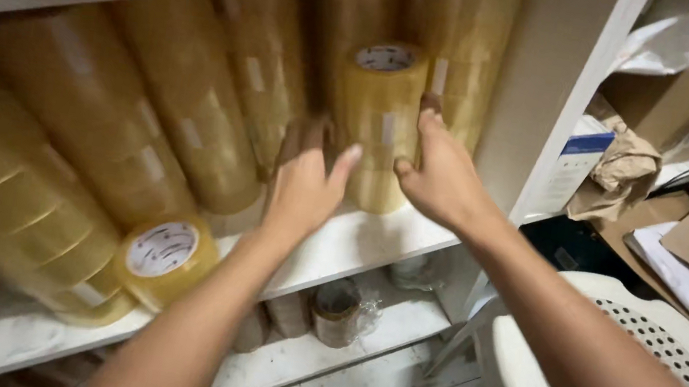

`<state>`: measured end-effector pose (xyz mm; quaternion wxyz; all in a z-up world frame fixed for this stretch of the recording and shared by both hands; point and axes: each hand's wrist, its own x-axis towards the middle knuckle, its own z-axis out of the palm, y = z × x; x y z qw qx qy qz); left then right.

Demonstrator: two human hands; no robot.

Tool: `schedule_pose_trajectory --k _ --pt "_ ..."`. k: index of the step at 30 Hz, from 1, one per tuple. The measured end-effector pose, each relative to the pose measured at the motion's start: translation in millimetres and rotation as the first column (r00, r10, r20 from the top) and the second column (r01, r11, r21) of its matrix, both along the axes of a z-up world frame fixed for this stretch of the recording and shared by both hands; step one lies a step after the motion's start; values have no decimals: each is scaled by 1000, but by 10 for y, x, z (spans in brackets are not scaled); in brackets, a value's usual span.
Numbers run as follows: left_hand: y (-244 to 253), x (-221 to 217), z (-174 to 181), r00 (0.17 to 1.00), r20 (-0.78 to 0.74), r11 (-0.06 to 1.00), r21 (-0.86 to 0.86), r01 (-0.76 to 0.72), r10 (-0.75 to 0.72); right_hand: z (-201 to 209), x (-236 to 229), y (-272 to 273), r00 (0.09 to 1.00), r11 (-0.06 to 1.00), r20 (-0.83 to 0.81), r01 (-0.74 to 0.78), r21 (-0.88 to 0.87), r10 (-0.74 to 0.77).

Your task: The person repeatedly picks up, rotates, and repositions yellow tape rolls on a white shelf, aligning them in rows. The person handles the rolls one at a time, occasionally moving them between shelves and adjusting their orientation.

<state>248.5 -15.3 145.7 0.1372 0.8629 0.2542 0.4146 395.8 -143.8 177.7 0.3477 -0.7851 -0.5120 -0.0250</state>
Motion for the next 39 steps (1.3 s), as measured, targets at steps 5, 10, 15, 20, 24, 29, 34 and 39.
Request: schedule_pose_trajectory --k 5,10,15,20,24,29,34,39 --pt "186 540 262 987 143 941 -318 111 -68 148 170 117 992 989 -42 116 -96 -120" --pt "190 746 346 990 140 913 -400 82 -27 337 3 96 959 977 -214 154 -151 -184" --pt "228 810 328 955 296 872 -460 167 -27 290 1 130 969 986 -196 138 -90 -154" --pt "258 782 339 951 306 926 -347 147 -36 324 -56 95 964 995 -246 102 -7 -101" --pt "186 634 441 964 266 930 -348 117 -22 304 -74 64 978 994 -207 55 89 -36" --pt "185 326 483 941 331 936 -306 176 -69 467 -426 -20 964 997 -260 67 35 -55" --pt "1 -239 611 953 302 966 -236 101 -26 468 -703 -58 978 1000 -207 27 0 -27" --pt "16 -786 515 995 54 945 -321 -59 80 445 -1035 -100 978 996 -191 -85 1 84"
